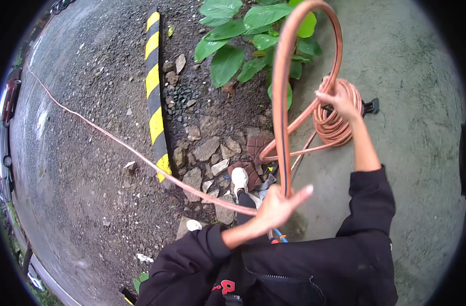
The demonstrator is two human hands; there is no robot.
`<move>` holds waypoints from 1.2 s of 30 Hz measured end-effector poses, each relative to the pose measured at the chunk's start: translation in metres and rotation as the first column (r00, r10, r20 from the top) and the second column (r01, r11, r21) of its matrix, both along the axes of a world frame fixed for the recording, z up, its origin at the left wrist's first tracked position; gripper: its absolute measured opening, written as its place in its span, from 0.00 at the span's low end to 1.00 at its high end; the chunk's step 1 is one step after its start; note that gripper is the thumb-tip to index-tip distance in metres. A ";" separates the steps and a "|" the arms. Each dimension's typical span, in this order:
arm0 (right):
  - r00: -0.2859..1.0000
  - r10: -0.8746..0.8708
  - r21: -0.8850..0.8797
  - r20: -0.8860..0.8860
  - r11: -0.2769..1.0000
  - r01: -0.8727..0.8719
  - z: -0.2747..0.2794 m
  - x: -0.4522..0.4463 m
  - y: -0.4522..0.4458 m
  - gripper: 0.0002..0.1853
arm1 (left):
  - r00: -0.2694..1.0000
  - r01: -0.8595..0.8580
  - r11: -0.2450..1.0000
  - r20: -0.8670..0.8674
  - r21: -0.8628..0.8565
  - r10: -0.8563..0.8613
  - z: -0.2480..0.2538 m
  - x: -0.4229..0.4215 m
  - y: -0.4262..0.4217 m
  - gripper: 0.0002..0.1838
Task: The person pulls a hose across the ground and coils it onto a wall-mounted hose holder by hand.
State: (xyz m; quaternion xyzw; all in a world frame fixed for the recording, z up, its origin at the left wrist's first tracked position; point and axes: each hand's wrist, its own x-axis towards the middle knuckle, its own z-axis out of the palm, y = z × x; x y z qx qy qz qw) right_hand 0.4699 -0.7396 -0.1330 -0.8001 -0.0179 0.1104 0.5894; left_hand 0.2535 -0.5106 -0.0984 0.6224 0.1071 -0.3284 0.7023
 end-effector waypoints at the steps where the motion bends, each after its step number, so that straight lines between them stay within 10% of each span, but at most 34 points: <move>1: 0.998 0.009 -0.099 -0.064 0.995 -0.015 0.022 0.021 -0.008 0.22 | 0.998 -0.067 0.995 0.004 -0.071 0.067 -0.002 0.024 -0.012 0.31; 9: 0.941 -0.178 -0.089 0.288 0.973 0.211 -0.010 0.153 -0.094 0.16 | 0.950 -0.313 0.950 -0.003 -0.016 0.313 0.000 0.126 -0.019 0.26; 18: 0.456 -0.132 -0.365 0.880 0.428 0.827 -0.010 0.185 -0.163 0.14 | 0.964 -0.264 0.959 0.013 0.103 0.264 -0.046 0.147 -0.042 0.36; 27: 0.529 0.001 -0.512 0.849 0.250 0.822 0.003 0.157 -0.197 0.14 | 0.999 0.025 0.884 -0.034 0.467 -0.010 -0.097 0.160 -0.038 0.45; 36: 0.809 -0.158 -0.635 0.567 0.542 0.551 -0.063 0.140 -0.164 0.15 | 0.990 0.096 0.832 0.031 0.547 -0.134 -0.130 0.105 -0.048 0.40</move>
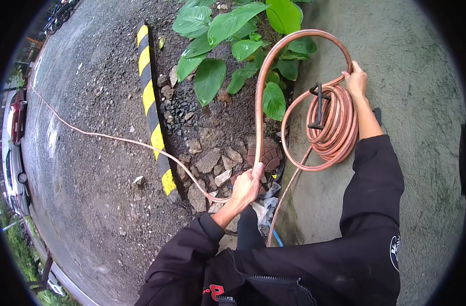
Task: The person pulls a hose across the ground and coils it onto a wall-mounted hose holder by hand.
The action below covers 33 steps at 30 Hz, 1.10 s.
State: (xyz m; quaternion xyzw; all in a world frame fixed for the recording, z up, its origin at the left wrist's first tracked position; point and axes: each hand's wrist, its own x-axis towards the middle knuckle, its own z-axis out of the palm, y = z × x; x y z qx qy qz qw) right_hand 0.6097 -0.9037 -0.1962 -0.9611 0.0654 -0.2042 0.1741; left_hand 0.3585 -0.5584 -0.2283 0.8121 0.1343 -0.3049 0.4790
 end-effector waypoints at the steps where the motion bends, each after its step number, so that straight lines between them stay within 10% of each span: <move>1: 0.995 -0.092 -0.015 -0.039 0.996 0.092 -0.003 0.001 0.004 0.15 | 0.995 0.003 1.000 0.102 -0.012 -0.002 0.001 -0.001 -0.001 0.38; 8: 0.950 -0.313 -0.115 -0.009 0.944 0.310 -0.027 0.041 -0.014 0.14 | 1.000 0.030 1.000 -0.008 0.008 -0.030 -0.006 0.020 -0.006 0.29; 13: 0.953 -0.294 -0.134 0.074 0.944 0.301 -0.030 0.064 -0.030 0.14 | 0.966 0.052 0.971 0.259 -0.235 0.011 -0.087 0.019 -0.090 0.42; 18: 0.964 -0.261 -0.270 0.052 0.926 0.265 -0.015 0.069 -0.054 0.12 | 0.994 0.001 0.934 0.107 -0.357 0.039 -0.132 0.038 -0.163 0.48; 24: 0.976 -0.136 -0.516 0.169 0.831 0.206 0.024 0.074 -0.057 0.10 | 0.916 -0.024 0.970 0.382 -0.241 0.118 -0.210 0.056 -0.206 0.26; 28: 0.890 -0.212 -0.423 0.403 0.819 0.387 0.065 0.037 -0.047 0.09 | 0.962 -0.063 0.944 0.233 -0.325 0.144 -0.207 0.060 -0.210 0.10; 33: 0.748 -0.403 -0.014 0.527 0.876 0.482 0.088 -0.081 0.032 0.08 | 0.983 0.112 0.955 0.173 -0.273 -0.066 -0.204 0.077 -0.210 0.16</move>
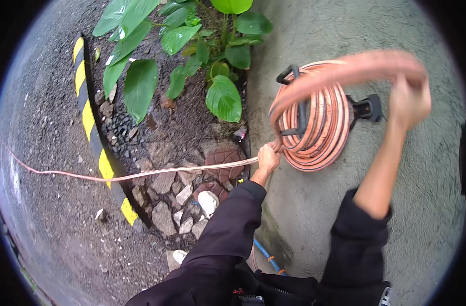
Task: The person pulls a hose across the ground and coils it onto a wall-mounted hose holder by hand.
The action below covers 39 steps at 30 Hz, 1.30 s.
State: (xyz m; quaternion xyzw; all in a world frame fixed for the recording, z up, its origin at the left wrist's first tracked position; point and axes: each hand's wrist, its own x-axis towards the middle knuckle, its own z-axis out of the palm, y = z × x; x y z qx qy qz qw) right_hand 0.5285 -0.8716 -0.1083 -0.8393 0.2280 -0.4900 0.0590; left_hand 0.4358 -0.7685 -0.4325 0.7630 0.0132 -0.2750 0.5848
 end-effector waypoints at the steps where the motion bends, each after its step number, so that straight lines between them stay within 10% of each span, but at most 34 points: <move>1: 0.999 0.043 -0.237 -0.028 0.970 -0.049 -0.014 -0.035 -0.009 0.04 | 0.992 0.025 1.000 0.127 0.007 -0.025 -0.018 0.001 -0.004 0.14; 2: 0.982 0.158 0.240 0.106 0.954 -0.179 -0.029 -0.060 0.009 0.03 | 0.967 0.044 0.999 0.249 0.020 -0.047 -0.038 0.003 -0.008 0.13; 6: 0.960 0.243 -0.109 -0.142 0.960 -0.259 -0.104 -0.167 0.024 0.06 | 0.898 0.104 0.964 0.439 -0.244 0.014 -0.057 0.013 0.018 0.13; 8: 0.950 0.229 -0.128 -0.212 0.957 -0.259 -0.128 -0.194 0.022 0.07 | 0.948 0.100 0.964 0.319 -0.245 -0.017 -0.082 0.008 0.028 0.14; 9: 0.928 0.207 -0.171 -0.309 0.948 -0.268 -0.132 -0.201 0.023 0.09 | 0.998 -0.059 0.881 -0.007 -0.470 0.063 -0.087 0.004 0.034 0.17; 10: 0.899 0.176 -0.216 -0.401 0.936 -0.279 -0.135 -0.207 0.022 0.11 | 0.956 0.031 0.955 0.287 -0.294 0.057 -0.092 0.004 0.046 0.18; 13: 0.826 0.192 -0.129 -0.531 0.944 -0.303 -0.132 -0.214 0.021 0.18 | 0.941 0.093 0.991 0.335 -0.101 -0.054 -0.062 0.002 0.097 0.18; 16: 0.750 0.238 -0.015 -0.618 0.949 -0.314 -0.116 -0.216 0.028 0.22 | 0.973 -0.113 0.983 0.184 -0.146 0.140 -0.062 -0.016 0.145 0.16; 19: 0.743 0.236 -0.076 -0.627 0.930 -0.359 -0.096 -0.193 0.018 0.21 | 0.911 -0.027 0.968 0.404 0.248 -0.078 -0.092 -0.035 0.196 0.15; 23: 0.754 0.185 -0.036 -0.630 0.963 -0.266 -0.072 -0.135 0.008 0.19 | 0.982 -0.071 0.947 0.188 0.313 0.011 -0.091 -0.056 0.209 0.14; 33: 0.557 -0.155 -0.340 -0.816 0.908 -0.245 -0.036 -0.022 -0.028 0.14 | 0.937 -0.254 0.956 0.206 -0.148 0.281 -0.005 -0.042 0.130 0.46; 39: 0.540 -0.154 -0.315 -0.828 0.924 -0.219 -0.048 -0.027 -0.023 0.13 | 0.993 0.035 0.991 0.118 -0.128 -0.019 -0.018 -0.037 0.073 0.48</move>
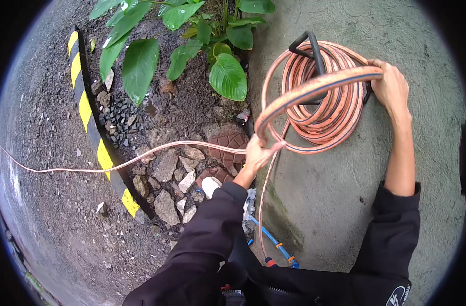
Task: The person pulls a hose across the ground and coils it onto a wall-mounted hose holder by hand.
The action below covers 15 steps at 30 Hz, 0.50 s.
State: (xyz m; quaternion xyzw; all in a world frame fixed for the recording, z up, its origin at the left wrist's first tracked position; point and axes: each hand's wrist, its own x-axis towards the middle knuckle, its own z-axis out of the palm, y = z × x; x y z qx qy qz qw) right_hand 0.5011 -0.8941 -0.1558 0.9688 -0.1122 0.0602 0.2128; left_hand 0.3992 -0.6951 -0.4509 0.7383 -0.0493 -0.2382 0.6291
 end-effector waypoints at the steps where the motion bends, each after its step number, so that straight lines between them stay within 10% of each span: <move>1: 0.999 -0.016 -0.001 -0.030 1.000 0.016 0.000 -0.004 0.003 0.13 | 1.000 -0.007 0.996 0.001 -0.090 0.007 0.009 0.001 -0.011 0.46; 4: 0.993 0.099 0.153 0.068 0.982 -0.108 -0.011 -0.036 0.003 0.16 | 0.987 0.156 0.960 -0.009 -0.234 -0.163 0.001 0.006 -0.044 0.45; 8: 0.975 0.121 0.403 0.185 0.896 -0.187 -0.027 -0.092 0.020 0.19 | 0.940 0.340 0.939 -0.028 0.042 -0.339 -0.031 0.012 -0.057 0.51; 15: 0.973 -0.202 0.433 -0.111 0.872 0.230 -0.046 -0.195 0.052 0.28 | 0.774 0.562 0.724 0.055 0.399 -0.631 -0.101 -0.014 -0.051 0.50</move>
